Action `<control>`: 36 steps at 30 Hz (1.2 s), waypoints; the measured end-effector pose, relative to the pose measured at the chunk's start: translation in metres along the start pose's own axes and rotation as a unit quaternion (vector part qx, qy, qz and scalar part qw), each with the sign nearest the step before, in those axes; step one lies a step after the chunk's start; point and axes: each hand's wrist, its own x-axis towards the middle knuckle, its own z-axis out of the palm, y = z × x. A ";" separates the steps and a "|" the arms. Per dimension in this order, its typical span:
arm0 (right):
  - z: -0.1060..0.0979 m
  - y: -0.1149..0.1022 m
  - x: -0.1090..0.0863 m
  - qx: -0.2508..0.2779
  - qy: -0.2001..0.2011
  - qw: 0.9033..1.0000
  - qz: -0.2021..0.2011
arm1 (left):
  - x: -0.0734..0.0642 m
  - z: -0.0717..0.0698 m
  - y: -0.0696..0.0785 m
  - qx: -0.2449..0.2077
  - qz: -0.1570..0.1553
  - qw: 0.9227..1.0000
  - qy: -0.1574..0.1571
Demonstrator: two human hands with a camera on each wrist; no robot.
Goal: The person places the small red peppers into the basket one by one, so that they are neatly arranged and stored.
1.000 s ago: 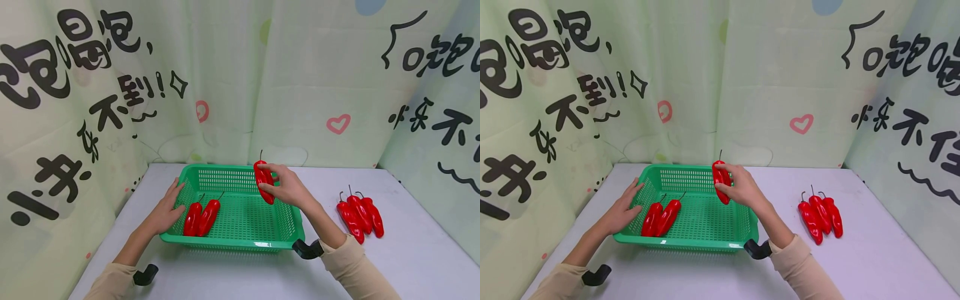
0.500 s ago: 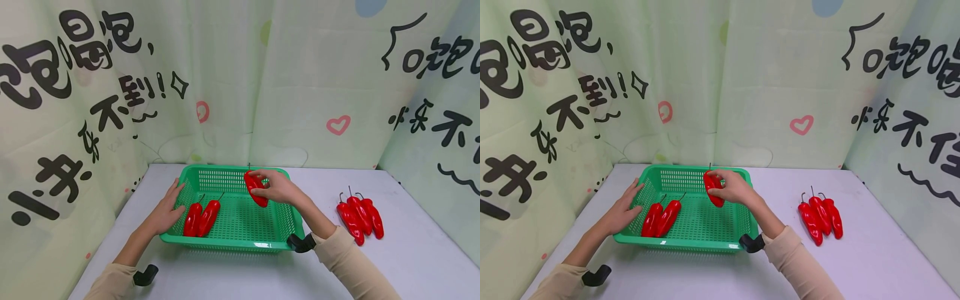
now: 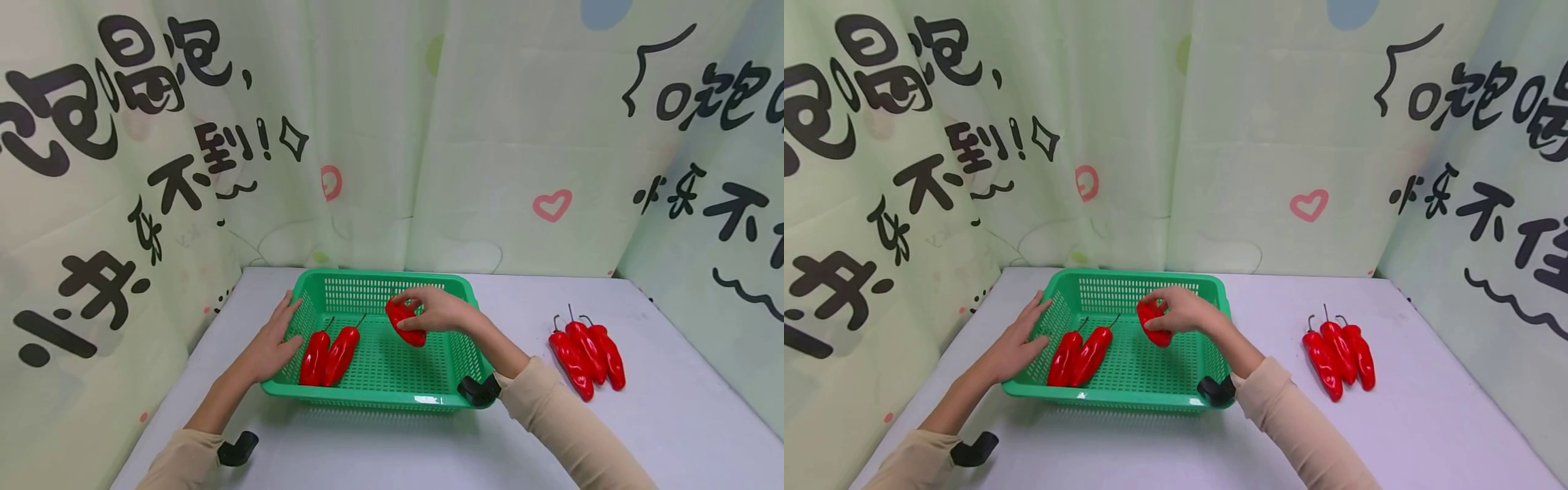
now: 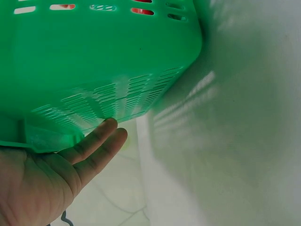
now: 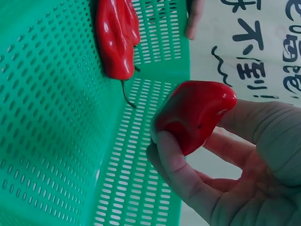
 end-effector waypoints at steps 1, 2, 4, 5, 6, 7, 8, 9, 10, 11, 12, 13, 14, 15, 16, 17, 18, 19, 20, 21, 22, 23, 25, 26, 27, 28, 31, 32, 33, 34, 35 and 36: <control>0.001 -0.001 0.002 -0.001 -0.006 1.000 0.003 | 0.000 0.000 0.000 -0.001 -0.001 1.000 0.000; 0.002 -0.001 0.003 -0.001 -0.010 1.000 0.007 | 0.000 0.001 0.000 0.001 -0.001 1.000 0.000; 0.004 -0.002 0.006 -0.002 -0.018 1.000 0.017 | 0.001 0.001 -0.001 0.002 -0.002 1.000 0.000; 0.005 -0.003 0.007 -0.003 -0.021 1.000 0.022 | 0.001 0.001 -0.001 0.002 -0.002 1.000 0.000; 0.006 -0.003 0.008 -0.006 -0.023 0.999 0.027 | 0.002 0.001 -0.001 0.002 -0.003 1.000 -0.001; 0.007 -0.003 0.010 -0.011 -0.025 0.999 0.031 | 0.002 0.001 -0.001 0.003 -0.004 1.000 -0.001; 0.008 -0.004 0.011 -0.016 -0.027 0.999 0.033 | 0.002 0.001 -0.001 0.004 -0.004 1.000 -0.002; 0.008 -0.004 0.012 -0.020 -0.031 0.999 0.034 | 0.002 0.001 -0.002 0.003 -0.006 1.000 -0.002; 0.009 -0.005 0.013 -0.024 -0.035 0.999 0.035 | 0.002 0.001 -0.002 0.004 -0.006 1.000 -0.002; 0.010 -0.005 0.014 -0.027 -0.039 0.998 0.034 | 0.002 0.001 -0.001 0.005 -0.007 1.000 -0.003; 0.010 -0.006 0.016 -0.034 -0.042 0.998 0.032 | 0.002 0.001 -0.002 0.006 -0.007 1.000 -0.003; 0.011 -0.006 0.017 -0.038 -0.046 0.998 0.030 | 0.002 0.000 -0.002 0.006 -0.007 1.000 -0.003; 0.012 -0.007 0.018 -0.038 -0.049 0.998 0.030 | 0.002 0.000 -0.002 0.006 -0.007 1.000 -0.002; 0.013 -0.008 0.020 -0.035 -0.053 0.998 0.031 | 0.002 0.000 -0.003 0.006 -0.006 1.000 -0.002; 0.014 -0.008 0.021 -0.035 -0.055 0.997 0.030 | 0.002 0.001 -0.003 0.007 -0.005 1.000 -0.001; 0.015 -0.009 0.023 -0.036 -0.058 0.997 0.030 | 0.002 0.001 -0.004 0.007 -0.004 1.000 -0.001; 0.016 -0.009 0.024 -0.035 -0.061 0.997 0.032 | 0.002 0.001 -0.004 0.007 -0.002 1.000 -0.001; 0.017 -0.010 0.025 -0.030 -0.066 0.997 0.035 | 0.002 0.001 -0.005 0.008 0.000 1.000 0.000; 0.019 -0.011 0.027 -0.026 -0.069 0.996 0.039 | 0.002 0.001 -0.005 0.008 0.002 1.000 0.000; 0.020 -0.013 0.028 -0.022 -0.074 0.996 0.044 | 0.002 0.001 -0.006 0.009 0.003 1.000 0.000; 0.021 -0.014 0.029 -0.021 -0.078 0.996 0.048 | 0.002 0.002 -0.006 0.009 0.005 1.000 0.000; 0.022 -0.016 0.030 -0.020 -0.082 0.995 0.053 | 0.002 0.002 -0.007 0.008 0.005 1.000 0.000; 0.023 -0.019 0.032 -0.020 -0.091 0.994 0.060 | 0.003 0.002 -0.007 0.008 0.007 1.000 0.001; 0.024 -0.020 0.033 -0.023 -0.096 0.993 0.062 | 0.003 0.002 -0.007 0.007 0.007 1.000 0.002; 0.025 -0.022 0.034 -0.025 -0.101 0.993 0.063 | 0.003 0.001 -0.008 0.007 0.007 1.000 0.002; 0.026 -0.023 0.035 -0.031 -0.104 0.992 0.063 | 0.003 0.001 -0.008 0.007 0.007 1.000 0.003; 0.030 -0.026 0.038 -0.047 -0.112 0.991 0.063 | 0.002 0.001 -0.008 0.006 0.008 1.000 0.003; 0.031 -0.027 0.039 -0.051 -0.113 0.990 0.064 | 0.002 0.001 -0.008 0.006 0.008 1.000 0.003; 0.033 -0.027 0.040 -0.056 -0.113 0.990 0.065 | 0.002 0.001 -0.008 0.005 0.008 1.000 0.003; 0.034 -0.028 0.041 -0.062 -0.112 0.990 0.066 | 0.002 0.001 -0.007 0.004 0.008 1.000 0.002; 0.034 -0.029 0.042 -0.065 -0.112 0.989 0.067 | 0.002 0.001 -0.007 0.003 0.007 1.000 0.002; 0.035 -0.030 0.042 -0.067 -0.113 0.989 0.068 | 0.002 0.001 -0.007 0.002 0.007 1.000 0.001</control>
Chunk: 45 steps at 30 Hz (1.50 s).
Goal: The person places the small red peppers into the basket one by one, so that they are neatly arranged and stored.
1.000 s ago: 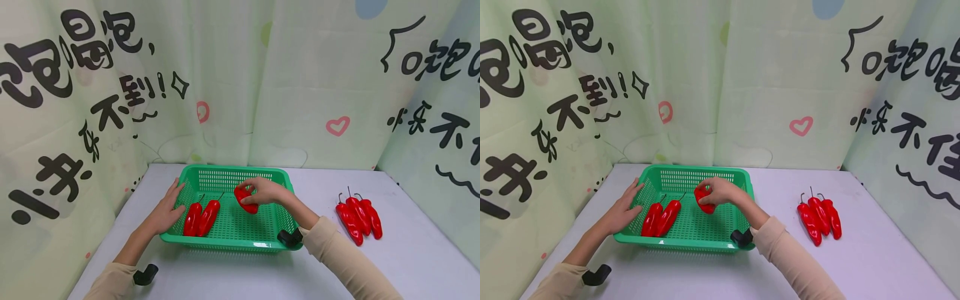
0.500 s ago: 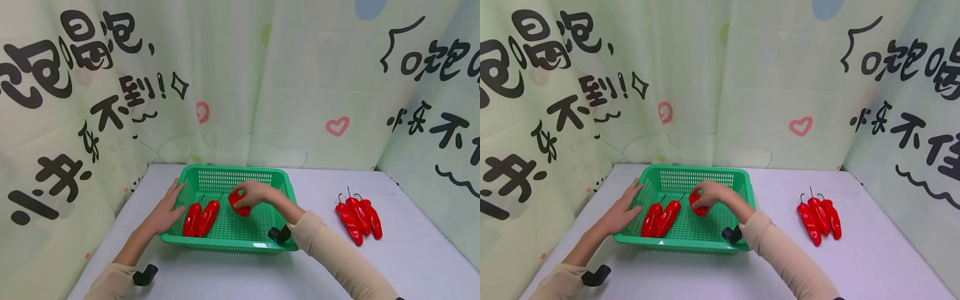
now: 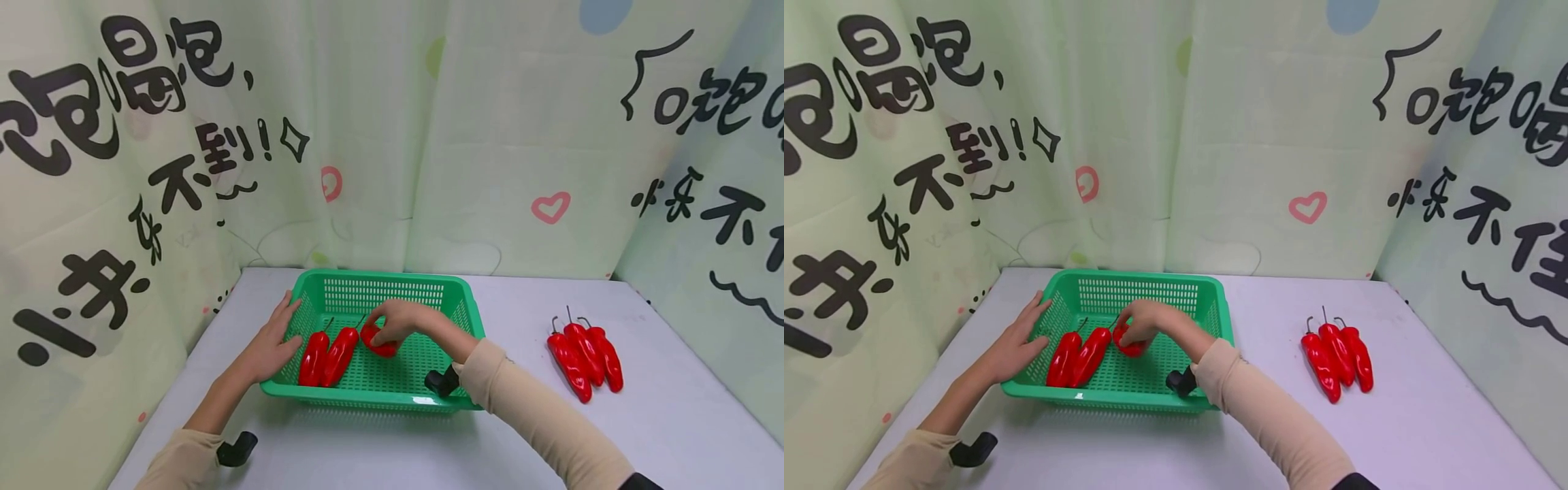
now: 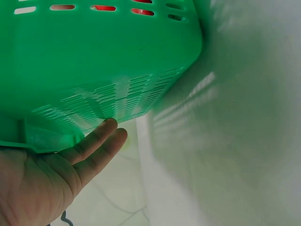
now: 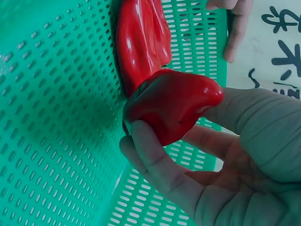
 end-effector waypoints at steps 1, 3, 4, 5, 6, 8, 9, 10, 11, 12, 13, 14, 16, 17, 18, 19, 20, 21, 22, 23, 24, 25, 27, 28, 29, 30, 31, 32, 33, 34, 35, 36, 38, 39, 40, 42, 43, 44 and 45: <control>0.000 -0.001 0.001 -0.004 0.000 1.000 0.000 | 0.000 0.000 0.000 -0.001 0.000 1.000 0.000; 0.001 -0.002 0.002 -0.018 -0.001 1.000 -0.003 | 0.000 0.000 0.000 -0.003 -0.001 1.000 -0.001; 0.001 -0.003 0.002 -0.026 -0.003 1.000 -0.008 | 0.000 0.000 0.001 -0.004 -0.002 1.000 -0.001; 0.001 -0.004 0.003 -0.028 -0.007 1.000 -0.009 | 0.000 0.000 0.001 -0.003 -0.002 1.000 -0.001; 0.001 -0.005 0.004 -0.026 -0.011 1.000 -0.009 | 0.000 0.000 0.001 -0.003 -0.002 1.000 -0.001; 0.002 -0.007 0.004 -0.015 -0.021 1.000 -0.009 | 0.000 0.000 0.001 -0.003 -0.004 1.000 -0.001; 0.003 -0.008 0.005 -0.008 -0.025 1.000 -0.008 | 0.000 0.000 0.001 -0.003 -0.004 1.000 -0.001; 0.003 -0.009 0.005 0.000 -0.030 1.000 -0.007 | 0.000 0.000 0.001 -0.003 -0.005 1.000 -0.002; 0.003 -0.010 0.005 0.012 -0.035 0.999 -0.006 | 0.000 0.000 0.001 -0.003 -0.005 1.000 -0.002; 0.003 -0.011 0.005 0.015 -0.038 0.999 -0.008 | 0.000 0.000 0.002 -0.004 -0.005 1.000 -0.002; 0.003 -0.012 0.005 0.012 -0.039 0.999 -0.011 | 0.000 0.000 0.002 -0.004 -0.005 1.000 -0.002; 0.003 -0.012 0.005 0.008 -0.039 0.999 -0.015 | 0.000 0.000 0.002 -0.003 -0.005 1.000 -0.002; 0.003 -0.013 0.005 -0.004 -0.041 0.999 -0.020 | 0.000 0.000 0.002 -0.002 -0.004 1.000 -0.001; 0.003 -0.013 0.005 -0.005 -0.042 0.999 -0.022 | 0.000 0.000 0.002 -0.002 -0.004 1.000 -0.001; 0.003 -0.013 0.005 -0.011 -0.043 0.999 -0.022 | 0.000 0.000 0.002 -0.002 -0.004 1.000 -0.002; 0.003 -0.012 0.005 -0.014 -0.043 0.999 -0.022 | 0.000 0.000 0.002 -0.001 -0.004 1.000 -0.002; 0.003 -0.012 0.005 -0.016 -0.044 0.999 -0.022 | 0.000 0.000 0.002 -0.002 -0.005 1.000 -0.002; 0.003 -0.012 0.005 -0.018 -0.045 0.999 -0.021 | 0.000 0.000 0.003 -0.002 -0.005 1.000 -0.002; 0.002 -0.012 0.005 -0.018 -0.045 0.999 -0.022 | 0.000 0.000 0.003 -0.002 -0.005 1.000 -0.002; 0.002 -0.011 0.005 -0.018 -0.045 0.999 -0.023 | 0.000 0.000 0.003 -0.002 -0.005 1.000 -0.002; 0.002 -0.011 0.005 -0.017 -0.045 0.999 -0.025 | 0.000 0.000 0.003 -0.001 -0.005 1.000 -0.002; 0.001 -0.011 0.005 -0.016 -0.045 0.999 -0.026 | 0.000 0.000 0.003 -0.001 -0.004 1.000 -0.002; 0.000 -0.010 0.004 -0.011 -0.041 0.999 -0.029 | 0.000 0.000 0.003 -0.001 -0.003 1.000 -0.002; 0.000 -0.010 0.004 -0.009 -0.039 0.999 -0.031 | 0.000 0.000 0.003 0.000 -0.003 1.000 -0.001; -0.001 -0.009 0.003 -0.007 -0.036 0.999 -0.031 | 0.000 0.000 0.003 0.000 -0.003 1.000 -0.001; -0.002 -0.009 0.002 -0.003 -0.033 0.999 -0.033 | 0.000 -0.001 0.003 0.000 -0.004 1.000 -0.002; -0.002 -0.009 0.001 0.000 -0.029 0.999 -0.033 | 0.000 -0.001 0.003 0.000 -0.004 1.000 -0.002; -0.003 -0.008 0.000 0.004 -0.022 0.999 -0.035 | 0.000 -0.001 0.003 0.001 -0.005 1.000 -0.002; -0.003 -0.007 -0.002 0.010 -0.016 0.999 -0.036 | 0.000 -0.001 0.002 0.001 -0.005 1.000 -0.002; -0.004 -0.006 -0.003 0.010 -0.009 0.999 -0.040 | 0.000 -0.001 0.002 0.002 -0.005 1.000 -0.002; -0.004 -0.005 -0.004 0.012 -0.001 0.999 -0.044 | 0.000 -0.001 0.002 0.002 -0.006 1.000 -0.003; -0.004 -0.005 -0.006 0.012 0.007 0.999 -0.050 | 0.000 -0.001 0.002 0.002 -0.006 1.000 -0.003; -0.005 -0.003 -0.009 -0.006 0.029 0.998 -0.061 | 0.000 -0.001 0.002 0.001 -0.006 1.000 -0.003; -0.006 -0.002 -0.011 -0.017 0.038 0.997 -0.067 | -0.001 -0.001 0.002 0.001 -0.006 1.000 -0.003; -0.007 -0.001 -0.013 -0.028 0.046 0.996 -0.073 | 0.000 -0.001 0.002 0.000 -0.006 1.000 -0.003; -0.008 0.001 -0.017 -0.041 0.060 0.994 -0.080 | 0.000 0.000 0.002 -0.001 -0.007 1.000 -0.004; -0.009 0.002 -0.020 -0.046 0.066 0.993 -0.083 | 0.000 0.000 0.002 -0.001 -0.007 1.000 -0.004; -0.009 0.003 -0.022 -0.043 0.070 0.993 -0.085 | 0.000 0.000 0.002 0.000 -0.007 1.000 -0.004; -0.010 0.004 -0.024 -0.039 0.073 0.993 -0.089 | 0.000 0.000 0.002 0.000 -0.007 1.000 -0.003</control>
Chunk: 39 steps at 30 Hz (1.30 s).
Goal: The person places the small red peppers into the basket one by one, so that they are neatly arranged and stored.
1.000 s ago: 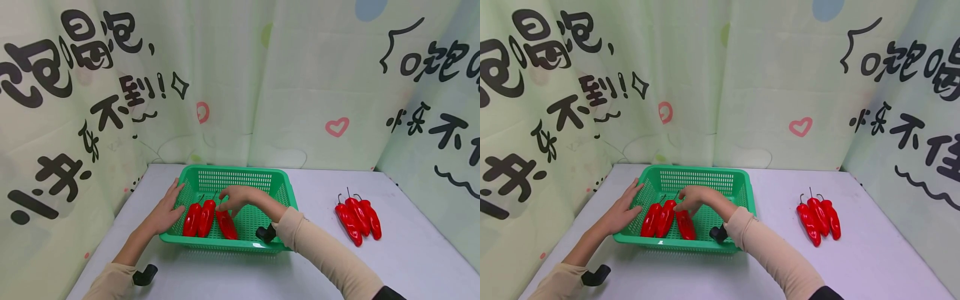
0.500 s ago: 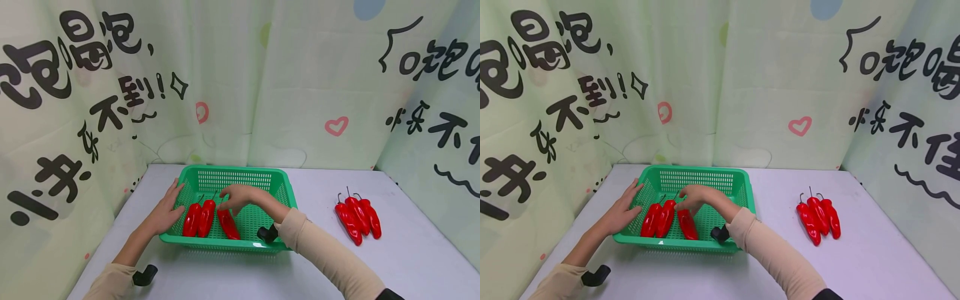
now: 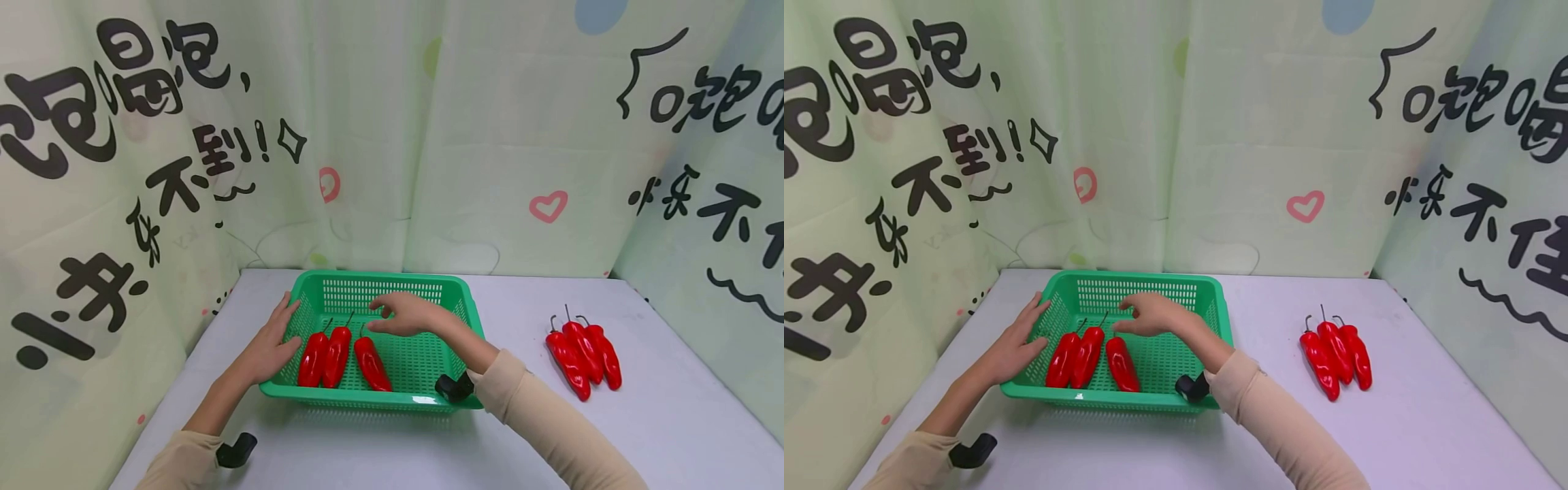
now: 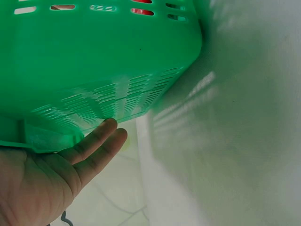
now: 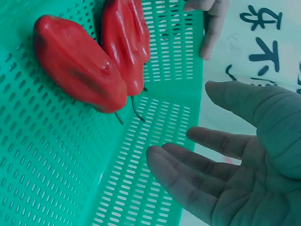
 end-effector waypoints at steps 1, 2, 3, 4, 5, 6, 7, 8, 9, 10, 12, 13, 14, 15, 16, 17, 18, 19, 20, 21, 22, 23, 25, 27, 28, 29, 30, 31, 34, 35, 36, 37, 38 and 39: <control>-0.001 0.001 -0.002 0.004 0.004 1.000 -0.001 | 0.000 0.000 0.000 0.000 0.000 1.000 0.000; -0.001 0.002 -0.005 0.007 0.008 1.000 -0.002 | 0.000 0.000 0.000 0.001 -0.001 1.000 0.000; -0.002 0.003 -0.007 0.009 0.013 1.000 -0.004 | 0.000 0.001 0.000 0.002 -0.001 1.000 0.001; -0.003 0.004 -0.010 0.012 0.017 1.000 -0.005 | 0.000 0.001 0.000 0.002 -0.001 1.000 0.001; -0.003 0.006 -0.012 0.014 0.023 1.000 -0.006 | 0.001 0.001 0.000 0.002 -0.001 1.000 0.001; -0.003 0.007 -0.014 0.017 0.028 0.999 -0.005 | 0.001 0.001 0.000 0.003 -0.002 1.000 0.001; -0.004 0.007 -0.017 0.019 0.034 0.999 -0.002 | 0.001 0.001 0.000 0.003 -0.002 1.000 0.001; -0.004 0.008 -0.019 0.018 0.039 0.999 -0.004 | 0.001 0.001 0.000 0.003 -0.002 1.000 0.001; -0.005 0.009 -0.021 0.018 0.044 0.999 -0.005 | 0.001 0.001 0.001 0.003 -0.003 1.000 0.000; -0.005 0.010 -0.023 0.017 0.049 0.999 -0.005 | 0.001 0.001 0.001 0.003 -0.003 1.000 0.000; -0.006 0.011 -0.028 0.016 0.057 0.998 -0.008 | 0.000 0.001 0.001 0.005 -0.005 1.000 0.000; -0.006 0.012 -0.030 0.014 0.062 0.998 -0.012 | 0.000 0.000 0.002 0.006 -0.005 1.000 0.000; -0.006 0.013 -0.032 0.014 0.065 0.998 -0.015 | 0.000 0.000 0.002 0.006 -0.006 1.000 -0.001; -0.006 0.013 -0.034 0.016 0.068 0.997 -0.016 | 0.000 0.000 0.002 0.006 -0.007 1.000 -0.001; -0.006 0.014 -0.036 0.018 0.072 0.997 -0.019 | 0.000 -0.001 0.003 0.007 -0.008 1.000 -0.002; -0.006 0.015 -0.038 0.018 0.075 0.997 -0.022 | 0.000 -0.001 0.003 0.007 -0.009 1.000 -0.002; -0.006 0.015 -0.041 0.020 0.078 0.996 -0.025 | 0.000 -0.001 0.003 0.006 -0.009 1.000 -0.003; -0.006 0.016 -0.043 0.022 0.081 0.996 -0.028 | 0.000 -0.001 0.003 0.006 -0.010 1.000 -0.003; -0.006 0.017 -0.045 0.023 0.084 0.996 -0.032 | 0.000 -0.001 0.004 0.006 -0.010 1.000 -0.003; -0.005 0.017 -0.047 0.025 0.087 0.995 -0.036 | -0.001 -0.001 0.004 0.006 -0.011 1.000 -0.003; -0.005 0.018 -0.048 0.028 0.089 0.995 -0.038 | -0.001 -0.001 0.004 0.006 -0.011 1.000 -0.003; -0.004 0.019 -0.050 0.032 0.092 0.994 -0.040 | -0.001 -0.001 0.004 0.006 -0.012 1.000 -0.003; -0.004 0.020 -0.054 0.040 0.098 0.993 -0.042 | -0.001 -0.001 0.004 0.006 -0.012 1.000 -0.002; -0.003 0.021 -0.058 0.050 0.105 0.992 -0.042 | -0.001 -0.001 0.003 0.006 -0.011 1.000 -0.002; -0.003 0.022 -0.060 0.054 0.108 0.992 -0.042 | -0.001 -0.001 0.003 0.006 -0.011 1.000 -0.001; -0.003 0.023 -0.062 0.056 0.112 0.991 -0.043 | -0.001 -0.001 0.003 0.007 -0.010 1.000 0.000; -0.003 0.023 -0.064 0.058 0.115 0.991 -0.044 | -0.001 -0.001 0.003 0.007 -0.009 1.000 0.001; -0.003 0.024 -0.066 0.058 0.117 0.990 -0.045 | -0.001 -0.001 0.003 0.007 -0.009 1.000 0.001; -0.002 0.025 -0.072 0.062 0.124 0.989 -0.043 | -0.001 -0.001 0.003 0.008 -0.009 1.000 0.003; -0.002 0.026 -0.074 0.062 0.126 0.989 -0.042 | -0.001 -0.001 0.003 0.008 -0.008 1.000 0.003; -0.002 0.026 -0.077 0.063 0.127 0.989 -0.042 | -0.001 0.000 0.003 0.008 -0.008 1.000 0.004; -0.003 0.027 -0.079 0.065 0.129 0.989 -0.039 | -0.001 0.000 0.003 0.007 -0.008 1.000 0.004; -0.003 0.028 -0.081 0.067 0.131 0.989 -0.036 | -0.001 0.000 0.003 0.007 -0.008 1.000 0.004; -0.003 0.029 -0.083 0.066 0.133 0.988 -0.034 | -0.001 0.000 0.003 0.007 -0.008 1.000 0.003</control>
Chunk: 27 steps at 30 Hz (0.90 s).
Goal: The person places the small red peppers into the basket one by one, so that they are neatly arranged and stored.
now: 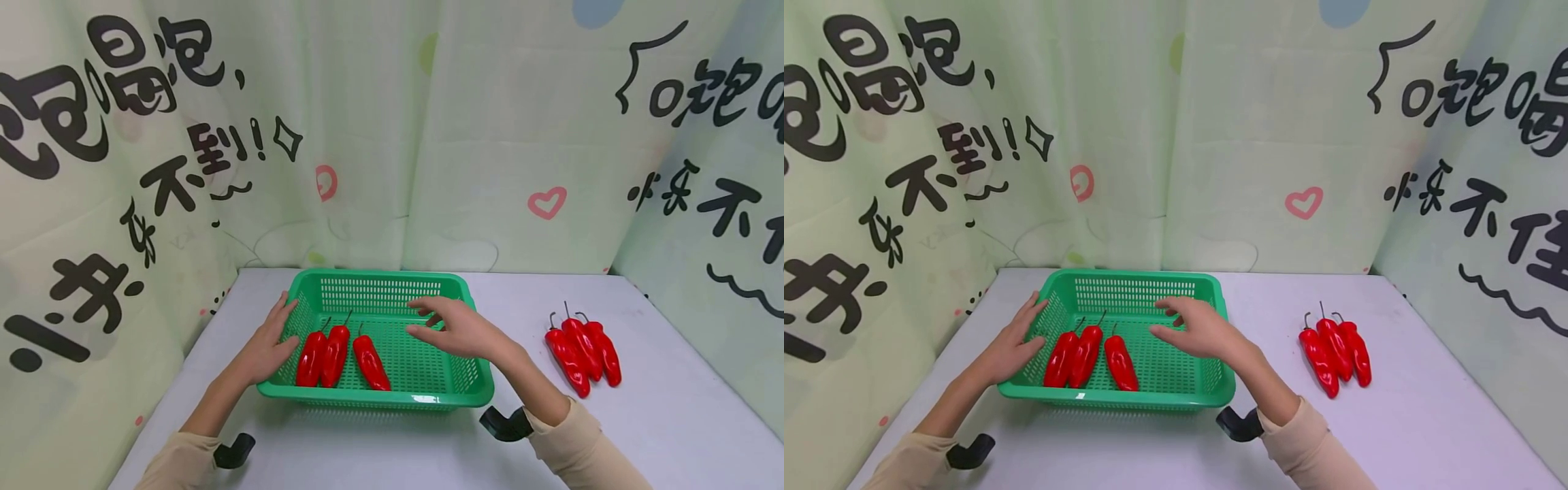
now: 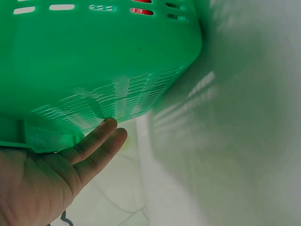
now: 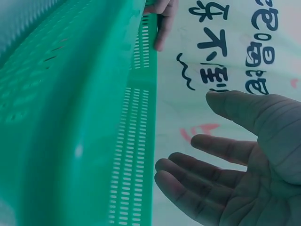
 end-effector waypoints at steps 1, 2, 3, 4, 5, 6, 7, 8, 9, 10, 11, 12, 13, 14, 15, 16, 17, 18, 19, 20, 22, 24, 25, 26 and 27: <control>-0.001 0.001 -0.002 -0.001 0.004 1.000 0.002 | 0.000 0.000 0.000 0.000 0.000 1.000 -0.001; -0.001 0.002 -0.004 -0.003 0.007 1.000 0.003 | 0.000 0.000 0.000 0.001 0.000 1.000 -0.001; -0.002 0.003 -0.005 -0.004 0.012 1.000 0.004 | 0.000 0.000 0.000 0.001 0.000 1.000 -0.002; -0.002 0.004 -0.007 -0.005 0.016 1.000 0.007 | 0.000 0.000 -0.001 0.001 0.001 1.000 -0.003; -0.003 0.005 -0.009 -0.007 0.020 1.000 0.009 | 0.000 0.000 -0.001 0.002 0.001 1.000 -0.003; -0.004 0.006 -0.011 -0.007 0.023 1.000 0.010 | 0.000 0.000 -0.001 0.001 0.001 1.000 -0.003; -0.004 0.008 -0.012 -0.008 0.027 1.000 0.012 | 0.000 0.000 -0.001 0.002 0.002 1.000 -0.003; -0.005 0.009 -0.014 -0.009 0.029 0.999 0.013 | 0.000 0.000 0.000 0.002 0.001 1.000 -0.003; -0.005 0.011 -0.015 -0.009 0.031 0.999 0.015 | 0.001 0.000 0.000 0.002 0.001 1.000 -0.002; -0.006 0.012 -0.016 -0.009 0.033 0.999 0.017 | 0.001 0.000 0.000 0.003 0.001 1.000 -0.002; -0.006 0.014 -0.017 -0.009 0.035 0.999 0.018 | 0.001 0.000 0.000 0.002 0.001 1.000 -0.001; -0.006 0.015 -0.018 -0.009 0.036 0.999 0.020 | 0.001 0.000 0.000 0.002 0.002 1.000 -0.001; -0.007 0.017 -0.019 -0.008 0.036 0.999 0.021 | 0.001 0.000 0.000 0.002 0.001 1.000 -0.002; -0.007 0.018 -0.020 -0.007 0.037 0.999 0.022 | 0.001 0.000 0.000 0.002 0.001 1.000 -0.002; -0.008 0.019 -0.021 -0.006 0.037 0.999 0.022 | 0.001 0.000 0.000 0.001 0.000 1.000 -0.002; -0.008 0.020 -0.021 -0.005 0.037 0.999 0.022 | 0.001 0.000 0.001 0.002 0.000 1.000 -0.002; -0.009 0.021 -0.022 -0.005 0.038 0.999 0.022 | 0.000 0.000 0.001 0.001 0.000 1.000 -0.002; -0.009 0.021 -0.022 -0.006 0.039 0.999 0.022 | 0.000 0.000 0.001 0.002 -0.001 1.000 -0.002; -0.010 0.022 -0.023 -0.007 0.040 0.999 0.023 | 0.000 0.000 0.001 0.001 -0.001 1.000 -0.002; -0.011 0.023 -0.023 -0.008 0.042 0.999 0.023 | 0.000 0.000 0.001 0.001 -0.001 1.000 -0.002; -0.012 0.024 -0.025 -0.009 0.045 0.999 0.025 | 0.000 0.001 0.001 0.003 0.001 1.000 -0.002; -0.013 0.026 -0.027 -0.010 0.048 0.998 0.030 | 0.001 0.001 0.000 0.002 0.000 1.000 -0.002; -0.013 0.027 -0.028 -0.010 0.048 0.998 0.032 | 0.000 0.001 0.001 0.002 0.000 1.000 -0.001; -0.014 0.028 -0.029 -0.010 0.049 0.998 0.033 | 0.000 0.001 0.001 0.002 0.000 1.000 -0.001; -0.015 0.029 -0.030 -0.010 0.050 0.998 0.035 | 0.000 0.001 0.001 0.003 -0.001 1.000 -0.001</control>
